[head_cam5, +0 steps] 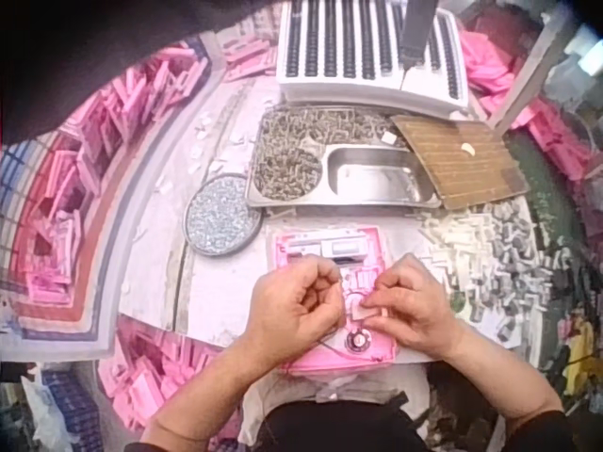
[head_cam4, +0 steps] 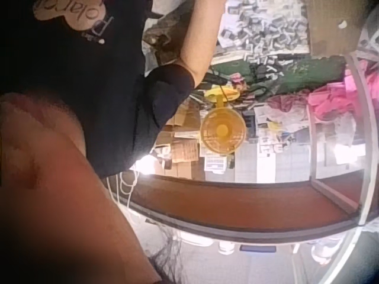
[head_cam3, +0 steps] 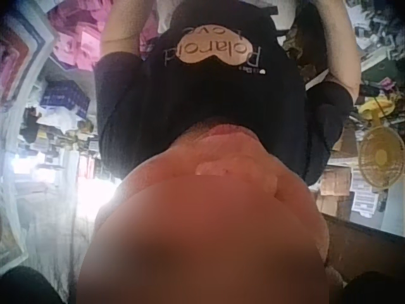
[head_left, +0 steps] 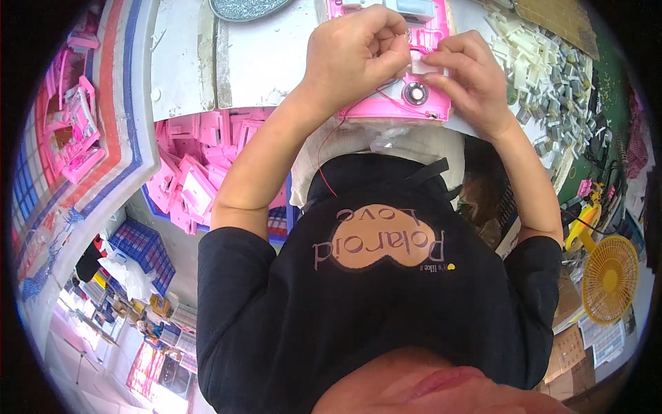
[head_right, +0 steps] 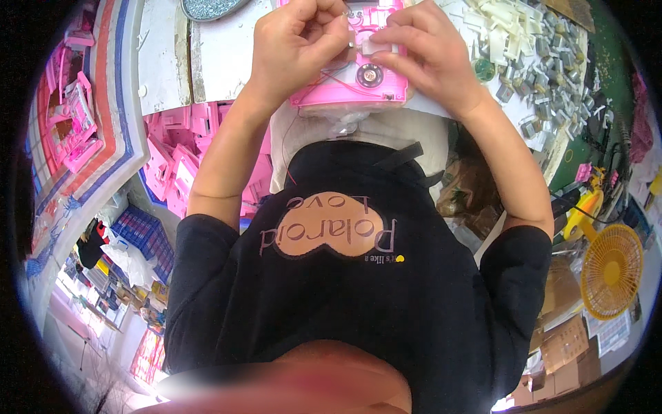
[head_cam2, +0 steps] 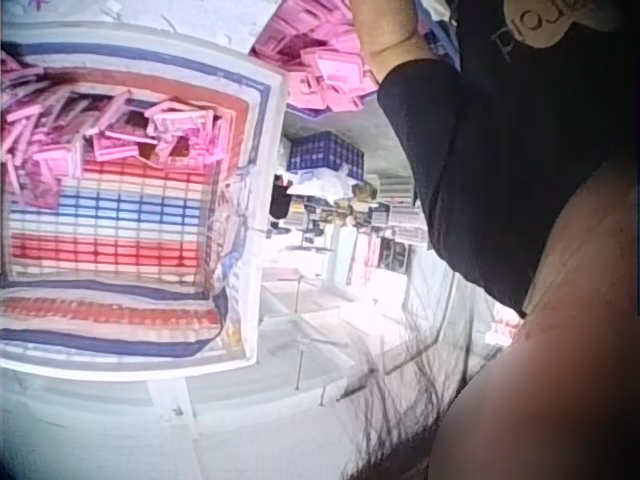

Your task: Assembling the internal electronic components of a pink plastic toy, including soldering wires and using an electric screwdriver.

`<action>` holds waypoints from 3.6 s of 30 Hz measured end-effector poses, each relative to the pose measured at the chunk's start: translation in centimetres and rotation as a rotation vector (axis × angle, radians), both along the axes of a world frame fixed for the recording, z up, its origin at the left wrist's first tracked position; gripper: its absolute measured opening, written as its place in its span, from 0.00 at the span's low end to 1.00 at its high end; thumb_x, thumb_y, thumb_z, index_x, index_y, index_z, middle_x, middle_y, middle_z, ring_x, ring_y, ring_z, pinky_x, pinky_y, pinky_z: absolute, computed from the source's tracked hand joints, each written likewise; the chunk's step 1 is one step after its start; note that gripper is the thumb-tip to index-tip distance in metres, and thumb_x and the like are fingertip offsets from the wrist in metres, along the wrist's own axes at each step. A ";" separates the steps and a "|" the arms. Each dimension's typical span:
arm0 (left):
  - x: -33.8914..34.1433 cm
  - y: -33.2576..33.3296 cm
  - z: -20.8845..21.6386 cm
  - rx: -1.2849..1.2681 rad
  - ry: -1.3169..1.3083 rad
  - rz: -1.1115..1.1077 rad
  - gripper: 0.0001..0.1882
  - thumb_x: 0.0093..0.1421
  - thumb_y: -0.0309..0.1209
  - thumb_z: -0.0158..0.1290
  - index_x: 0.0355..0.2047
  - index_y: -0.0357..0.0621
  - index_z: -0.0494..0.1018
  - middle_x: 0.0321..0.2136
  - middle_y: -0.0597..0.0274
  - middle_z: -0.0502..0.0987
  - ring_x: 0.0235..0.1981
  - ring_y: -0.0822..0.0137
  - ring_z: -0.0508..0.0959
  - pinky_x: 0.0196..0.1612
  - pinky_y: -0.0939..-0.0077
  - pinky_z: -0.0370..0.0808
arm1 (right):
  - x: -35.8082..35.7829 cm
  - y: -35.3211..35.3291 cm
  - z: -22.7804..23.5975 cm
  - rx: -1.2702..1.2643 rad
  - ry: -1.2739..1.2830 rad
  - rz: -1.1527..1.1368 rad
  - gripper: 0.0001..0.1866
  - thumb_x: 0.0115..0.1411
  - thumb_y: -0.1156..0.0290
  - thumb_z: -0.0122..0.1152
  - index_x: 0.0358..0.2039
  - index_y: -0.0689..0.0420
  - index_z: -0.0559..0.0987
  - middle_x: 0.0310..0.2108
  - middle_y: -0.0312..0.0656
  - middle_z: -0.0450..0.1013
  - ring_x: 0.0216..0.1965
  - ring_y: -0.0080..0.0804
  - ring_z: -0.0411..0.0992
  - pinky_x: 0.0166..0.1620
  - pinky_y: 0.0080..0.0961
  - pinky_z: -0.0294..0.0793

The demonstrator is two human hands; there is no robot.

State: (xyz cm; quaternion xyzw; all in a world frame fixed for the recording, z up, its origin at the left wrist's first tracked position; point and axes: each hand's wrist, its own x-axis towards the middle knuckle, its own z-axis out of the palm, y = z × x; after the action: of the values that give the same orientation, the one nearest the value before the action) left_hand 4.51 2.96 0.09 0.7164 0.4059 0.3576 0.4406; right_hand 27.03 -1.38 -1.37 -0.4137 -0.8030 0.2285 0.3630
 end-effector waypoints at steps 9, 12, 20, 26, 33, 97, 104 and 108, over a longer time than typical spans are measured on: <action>-0.3 -0.5 -0.6 0.568 0.098 -0.165 0.14 0.53 0.34 0.66 0.39 0.44 0.81 0.34 0.58 0.79 0.31 0.56 0.79 0.36 0.61 0.75 | -0.4 -0.8 0.1 0.105 -0.183 -0.144 0.13 0.52 0.64 0.74 0.39 0.51 0.86 0.37 0.36 0.78 0.43 0.42 0.72 0.46 0.39 0.72; -0.5 -1.2 -0.1 0.614 0.262 -0.291 0.15 0.52 0.34 0.68 0.39 0.45 0.80 0.37 0.60 0.77 0.35 0.58 0.77 0.39 0.63 0.73 | -0.3 -1.8 0.7 0.054 -0.064 -0.170 0.13 0.52 0.67 0.73 0.39 0.52 0.86 0.39 0.38 0.78 0.45 0.42 0.73 0.50 0.37 0.72; 0.1 -1.0 0.3 0.563 0.353 -0.331 0.14 0.51 0.33 0.67 0.38 0.45 0.80 0.38 0.59 0.76 0.39 0.57 0.77 0.43 0.60 0.71 | 11.0 -8.3 4.3 -0.231 -0.449 -0.737 0.10 0.53 0.62 0.68 0.31 0.55 0.85 0.31 0.41 0.80 0.36 0.43 0.77 0.42 0.37 0.72; 1.4 -1.2 2.3 0.586 0.167 -0.398 0.12 0.48 0.26 0.67 0.35 0.45 0.80 0.35 0.60 0.77 0.34 0.58 0.77 0.36 0.64 0.73 | 10.0 -9.1 2.6 -0.431 -0.624 -0.875 0.15 0.53 0.56 0.67 0.30 0.56 0.84 0.29 0.41 0.80 0.34 0.45 0.77 0.43 0.39 0.68; 9.2 -1.5 5.4 -0.023 0.212 -0.553 0.14 0.64 0.38 0.61 0.37 0.38 0.79 0.23 0.61 0.75 0.20 0.67 0.75 0.27 0.73 0.73 | 6.9 -8.5 6.6 -0.067 -0.282 -0.581 0.15 0.52 0.63 0.70 0.38 0.54 0.80 0.29 0.42 0.77 0.30 0.44 0.76 0.40 0.37 0.72; 42.0 9.8 -0.1 0.395 0.763 -0.107 0.15 0.66 0.33 0.48 0.44 0.49 0.85 0.46 0.55 0.85 0.49 0.52 0.84 0.53 0.40 0.72 | 11.0 -14.5 3.2 -0.448 1.204 -0.552 0.08 0.56 0.86 0.70 0.35 0.64 0.80 0.36 0.39 0.76 0.39 0.24 0.74 0.45 0.22 0.73; 37.7 10.1 1.1 0.507 0.446 -0.172 0.10 0.58 0.30 0.56 0.35 0.39 0.85 0.37 0.44 0.84 0.39 0.48 0.86 0.41 0.54 0.81 | 10.7 -13.1 2.7 -0.457 0.944 -0.663 0.22 0.57 0.87 0.66 0.53 0.63 0.77 0.34 0.34 0.74 0.34 0.19 0.72 0.39 0.15 0.71; 28.8 9.7 5.1 0.516 0.149 -0.252 0.11 0.56 0.30 0.58 0.32 0.33 0.83 0.32 0.40 0.83 0.34 0.46 0.85 0.38 0.58 0.80 | 10.6 -10.9 1.5 -0.465 0.461 -0.661 0.22 0.58 0.82 0.66 0.54 0.58 0.80 0.29 0.34 0.74 0.29 0.18 0.69 0.36 0.16 0.70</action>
State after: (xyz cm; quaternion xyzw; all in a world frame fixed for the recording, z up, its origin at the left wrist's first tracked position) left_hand 33.27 12.65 5.22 0.8737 0.2407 0.3380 0.2541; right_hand 37.63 -12.31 0.14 -0.6564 -0.4540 0.3603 0.4830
